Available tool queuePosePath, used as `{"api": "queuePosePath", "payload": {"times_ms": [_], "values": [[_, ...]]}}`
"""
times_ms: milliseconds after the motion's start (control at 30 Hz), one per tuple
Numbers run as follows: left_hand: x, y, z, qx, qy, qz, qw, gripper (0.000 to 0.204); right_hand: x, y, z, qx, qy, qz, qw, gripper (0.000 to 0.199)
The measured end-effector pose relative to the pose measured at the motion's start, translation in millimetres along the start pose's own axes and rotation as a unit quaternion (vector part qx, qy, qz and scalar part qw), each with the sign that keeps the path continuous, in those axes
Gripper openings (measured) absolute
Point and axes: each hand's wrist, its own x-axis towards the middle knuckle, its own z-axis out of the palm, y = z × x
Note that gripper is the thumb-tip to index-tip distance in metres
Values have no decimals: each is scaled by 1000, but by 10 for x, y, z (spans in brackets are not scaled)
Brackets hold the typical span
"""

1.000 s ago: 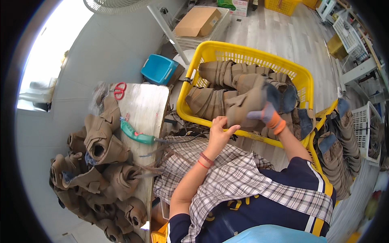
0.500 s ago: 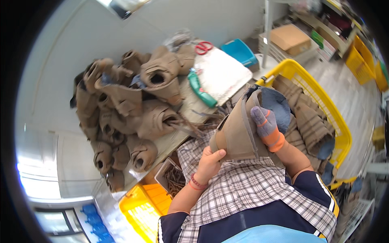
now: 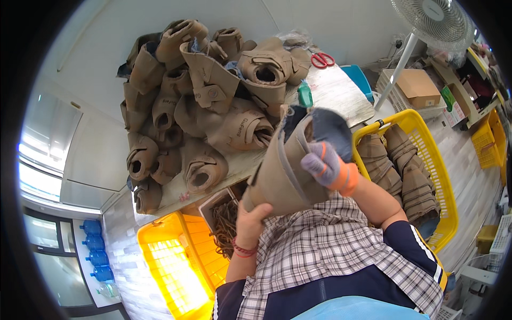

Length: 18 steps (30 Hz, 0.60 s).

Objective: The person uses a green electric trimmer to trim the edges of brown boots. They pick up each boot, trim the edges, and place it into a yellow basket.

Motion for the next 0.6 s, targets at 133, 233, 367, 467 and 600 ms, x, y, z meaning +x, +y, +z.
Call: {"api": "queuePosePath", "payload": {"times_ms": [133, 233, 367, 467, 600], "values": [[-178, 19, -473, -129, 103, 26, 986, 49, 13, 586, -281, 159, 293, 212, 919, 29], [-255, 47, -626, -247, 113, 35, 962, 51, -140, 1658, -292, -277, 125, 396, 867, 48], [-190, 29, -811, -339, 119, 41, 932, 47, -14, 1999, 49, -429, -25, 362, 828, 60], [-52, 120, -809, -400, 107, 42, 909, 43, 99, 2381, -5, -389, -42, 425, 816, 53], [106, 212, -827, -440, 106, 21, 891, 39, -269, 2746, -574, -81, 32, 554, 828, 24]]}}
